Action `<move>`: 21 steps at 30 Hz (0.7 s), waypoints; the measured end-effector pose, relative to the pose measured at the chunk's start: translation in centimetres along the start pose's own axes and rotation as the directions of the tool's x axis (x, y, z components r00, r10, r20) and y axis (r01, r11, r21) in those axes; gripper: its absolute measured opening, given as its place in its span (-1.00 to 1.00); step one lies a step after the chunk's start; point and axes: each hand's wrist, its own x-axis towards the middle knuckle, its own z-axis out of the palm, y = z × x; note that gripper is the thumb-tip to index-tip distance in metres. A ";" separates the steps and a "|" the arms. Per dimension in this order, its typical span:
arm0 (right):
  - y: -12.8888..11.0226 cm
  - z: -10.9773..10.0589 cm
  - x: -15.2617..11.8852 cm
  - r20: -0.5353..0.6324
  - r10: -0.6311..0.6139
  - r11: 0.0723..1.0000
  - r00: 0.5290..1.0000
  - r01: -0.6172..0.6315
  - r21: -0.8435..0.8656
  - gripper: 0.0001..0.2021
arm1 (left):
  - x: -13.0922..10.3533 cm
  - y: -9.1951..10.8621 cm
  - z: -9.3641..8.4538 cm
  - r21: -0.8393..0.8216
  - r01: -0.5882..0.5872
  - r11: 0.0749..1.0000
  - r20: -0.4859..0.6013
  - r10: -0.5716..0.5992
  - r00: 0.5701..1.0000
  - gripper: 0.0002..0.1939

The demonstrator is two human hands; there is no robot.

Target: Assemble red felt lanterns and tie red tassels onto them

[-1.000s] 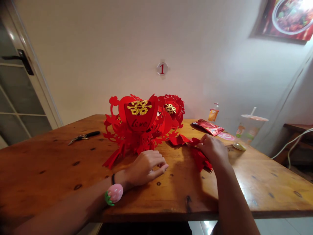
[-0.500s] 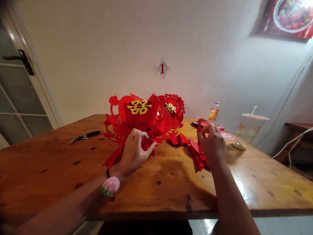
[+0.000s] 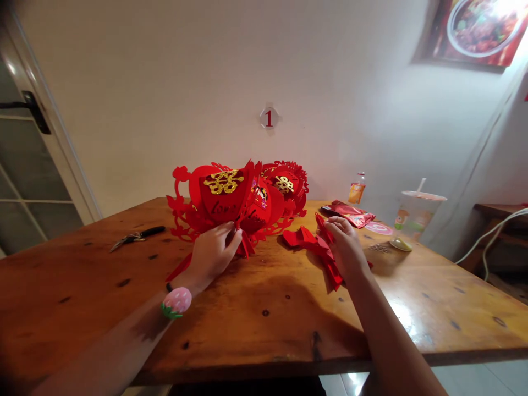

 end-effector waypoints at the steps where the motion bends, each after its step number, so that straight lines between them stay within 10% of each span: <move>1: -0.1 0.0 0.0 0.005 0.011 1.000 1.000 -0.011 0.008 -0.82 | 0.0 -0.1 0.1 -0.024 -0.003 1.000 -0.001 0.003 1.000 -0.76; 11: 0.5 -0.1 0.6 0.045 0.204 0.964 0.978 -0.209 0.162 -0.72 | 0.1 -1.1 0.4 -0.203 -0.009 0.979 -0.116 -0.015 0.993 -0.76; 21: 0.4 0.9 -0.9 0.095 0.177 0.972 0.980 -0.158 -0.175 -0.79 | 0.7 -3.0 -1.0 -0.441 0.099 0.892 -0.249 -0.228 0.941 -0.75</move>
